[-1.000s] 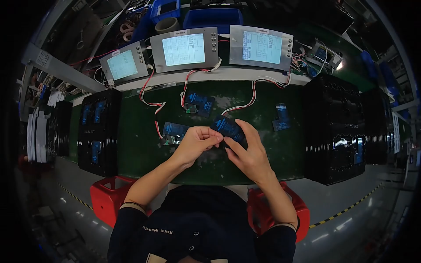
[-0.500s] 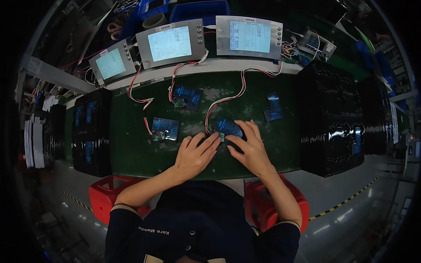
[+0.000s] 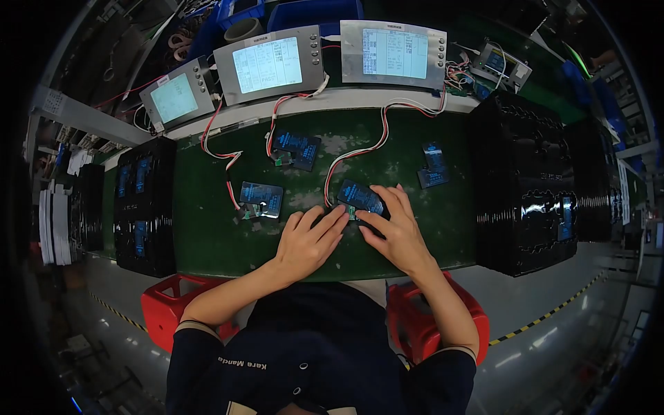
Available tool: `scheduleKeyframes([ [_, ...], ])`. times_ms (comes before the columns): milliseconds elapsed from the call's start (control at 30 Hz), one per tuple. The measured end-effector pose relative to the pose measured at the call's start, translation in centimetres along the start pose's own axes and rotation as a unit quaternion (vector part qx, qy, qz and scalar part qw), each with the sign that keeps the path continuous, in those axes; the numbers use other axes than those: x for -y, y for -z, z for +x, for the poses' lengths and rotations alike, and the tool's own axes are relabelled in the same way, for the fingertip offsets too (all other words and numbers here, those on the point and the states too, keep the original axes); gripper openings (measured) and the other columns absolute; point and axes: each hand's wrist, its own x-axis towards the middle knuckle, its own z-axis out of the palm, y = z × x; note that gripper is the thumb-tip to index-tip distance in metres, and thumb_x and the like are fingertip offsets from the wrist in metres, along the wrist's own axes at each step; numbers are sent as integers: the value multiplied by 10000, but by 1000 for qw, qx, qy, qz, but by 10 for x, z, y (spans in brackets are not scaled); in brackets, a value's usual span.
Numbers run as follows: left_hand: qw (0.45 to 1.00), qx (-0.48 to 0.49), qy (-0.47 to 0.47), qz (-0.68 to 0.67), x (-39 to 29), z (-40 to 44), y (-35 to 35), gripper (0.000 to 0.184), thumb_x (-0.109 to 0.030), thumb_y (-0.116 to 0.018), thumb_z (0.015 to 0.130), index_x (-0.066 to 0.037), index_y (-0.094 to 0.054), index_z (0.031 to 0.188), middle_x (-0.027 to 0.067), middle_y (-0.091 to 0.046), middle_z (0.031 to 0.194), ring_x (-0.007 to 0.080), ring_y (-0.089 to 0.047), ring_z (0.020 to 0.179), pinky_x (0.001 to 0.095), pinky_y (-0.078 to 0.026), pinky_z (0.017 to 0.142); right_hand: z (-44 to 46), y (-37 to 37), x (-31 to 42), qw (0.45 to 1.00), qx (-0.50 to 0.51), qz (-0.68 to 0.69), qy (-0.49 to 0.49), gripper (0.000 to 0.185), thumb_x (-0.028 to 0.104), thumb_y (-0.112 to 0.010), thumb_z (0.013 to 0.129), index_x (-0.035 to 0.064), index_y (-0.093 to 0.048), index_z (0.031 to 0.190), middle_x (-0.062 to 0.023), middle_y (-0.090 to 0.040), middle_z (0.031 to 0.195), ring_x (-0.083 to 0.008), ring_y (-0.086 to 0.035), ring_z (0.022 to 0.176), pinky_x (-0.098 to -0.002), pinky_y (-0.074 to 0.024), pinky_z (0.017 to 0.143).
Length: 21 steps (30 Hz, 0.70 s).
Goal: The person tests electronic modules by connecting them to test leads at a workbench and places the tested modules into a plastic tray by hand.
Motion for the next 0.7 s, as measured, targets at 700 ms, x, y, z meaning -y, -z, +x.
scheduleKeyframes([
  [700, 931, 157, -202, 260, -8, 23, 22, 479, -314, -565, 905, 49, -587, 1216, 129, -527, 1238, 242, -460, 1153, 330, -392, 842, 2, 51, 28, 996, -88, -15, -1, 389, 72, -728, 674, 43, -666, 1057, -166, -572, 1209, -364, -542, 1107, -495, -410, 1006],
])
